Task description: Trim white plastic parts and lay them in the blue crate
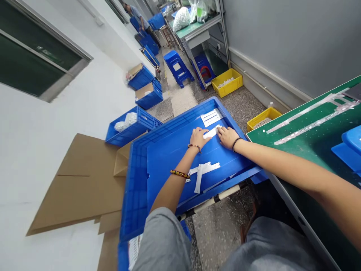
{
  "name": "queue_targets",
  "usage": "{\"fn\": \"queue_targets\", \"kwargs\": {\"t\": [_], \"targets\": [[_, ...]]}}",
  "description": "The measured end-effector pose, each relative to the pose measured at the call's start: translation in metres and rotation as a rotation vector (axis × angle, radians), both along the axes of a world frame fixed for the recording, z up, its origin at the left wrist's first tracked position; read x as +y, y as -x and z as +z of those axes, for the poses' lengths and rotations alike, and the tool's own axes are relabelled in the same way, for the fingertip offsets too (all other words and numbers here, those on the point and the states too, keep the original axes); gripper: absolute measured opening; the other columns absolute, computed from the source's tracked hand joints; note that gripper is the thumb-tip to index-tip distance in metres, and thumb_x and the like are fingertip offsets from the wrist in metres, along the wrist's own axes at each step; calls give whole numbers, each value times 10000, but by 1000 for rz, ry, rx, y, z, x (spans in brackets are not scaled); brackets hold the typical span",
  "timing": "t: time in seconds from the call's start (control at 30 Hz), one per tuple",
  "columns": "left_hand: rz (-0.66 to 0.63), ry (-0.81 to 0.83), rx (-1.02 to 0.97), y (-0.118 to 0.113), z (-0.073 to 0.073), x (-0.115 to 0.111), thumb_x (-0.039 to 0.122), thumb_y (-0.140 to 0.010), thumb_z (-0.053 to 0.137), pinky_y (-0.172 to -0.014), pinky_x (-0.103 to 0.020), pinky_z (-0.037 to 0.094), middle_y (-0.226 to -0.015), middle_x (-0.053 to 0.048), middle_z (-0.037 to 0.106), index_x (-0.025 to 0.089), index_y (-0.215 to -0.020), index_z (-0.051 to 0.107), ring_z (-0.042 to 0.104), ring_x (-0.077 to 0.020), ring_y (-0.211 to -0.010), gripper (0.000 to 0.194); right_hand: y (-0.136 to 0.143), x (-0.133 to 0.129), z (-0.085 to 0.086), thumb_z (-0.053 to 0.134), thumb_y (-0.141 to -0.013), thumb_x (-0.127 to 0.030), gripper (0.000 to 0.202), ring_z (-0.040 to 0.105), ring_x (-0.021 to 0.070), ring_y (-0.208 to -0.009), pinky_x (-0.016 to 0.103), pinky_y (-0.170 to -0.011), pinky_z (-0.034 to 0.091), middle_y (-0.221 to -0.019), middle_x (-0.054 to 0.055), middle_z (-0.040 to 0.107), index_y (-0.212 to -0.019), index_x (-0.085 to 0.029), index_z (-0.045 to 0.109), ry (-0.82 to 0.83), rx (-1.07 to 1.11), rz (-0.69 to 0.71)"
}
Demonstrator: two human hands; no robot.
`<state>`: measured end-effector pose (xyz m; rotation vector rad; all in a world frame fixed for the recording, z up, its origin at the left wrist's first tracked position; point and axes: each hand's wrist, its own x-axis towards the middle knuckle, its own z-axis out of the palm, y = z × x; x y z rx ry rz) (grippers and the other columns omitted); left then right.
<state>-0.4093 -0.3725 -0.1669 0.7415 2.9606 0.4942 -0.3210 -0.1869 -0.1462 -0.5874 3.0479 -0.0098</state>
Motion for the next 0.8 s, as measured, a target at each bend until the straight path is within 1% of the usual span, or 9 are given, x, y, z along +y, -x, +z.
{"fn": "queue_targets", "kwargs": {"t": [0.13,0.27,0.33,0.43,0.57,0.7,0.8], "targets": [[29,-25,7,1,-11,-3,245,-813,736,-929,-354,510,-1011,-65,596,226,-1149,712,593,-212,-922,337,0,-2,5,539,-980,-284,364,493,271,-1271,414,-990,444,-1467,165,463,-1291,-99,571,15,10,5],[48,-66,38,15,-21,10,235,-829,717,-935,-351,510,-992,-63,580,191,-1153,704,602,-198,-893,327,-2,-3,9,548,-984,-281,278,546,243,-1195,413,-966,468,-1308,117,577,-1204,-122,611,12,-3,-2],[57,-82,52,22,-24,18,239,-826,722,-931,-355,512,-1005,-73,581,173,-1155,696,604,-194,-870,336,-3,-3,10,558,-983,-288,266,564,237,-1168,416,-954,482,-1263,104,599,-1189,-130,615,7,-15,-11],[63,-99,68,25,-27,24,251,-819,734,-910,-360,523,-1026,-84,590,164,-1167,683,608,-189,-831,362,-3,-3,10,568,-980,-298,275,570,237,-1161,421,-950,488,-1257,104,600,-1195,-131,611,5,-24,-20],[37,-105,83,23,-28,23,232,-820,723,-896,-349,527,-1098,-92,603,175,-1139,693,618,-186,-853,325,-2,-3,10,570,-979,-309,287,562,240,-1170,427,-954,485,-1266,102,592,-1207,-138,603,11,-40,-28],[-3,-87,88,26,-23,23,210,-825,699,-906,-347,524,-1041,-78,646,190,-1065,727,624,-207,-921,243,-2,-4,10,571,-977,-308,292,557,244,-1177,437,-967,476,-1276,102,587,-1214,-140,602,17,-60,-36],[-20,-61,101,33,-16,25,289,-794,742,-918,-373,519,-1022,-82,665,194,-1021,744,620,-234,-944,246,-3,-3,12,567,-980,-309,302,554,245,-1181,438,-969,475,-1283,103,583,-1231,-143,595,22,-67,-43]]}}
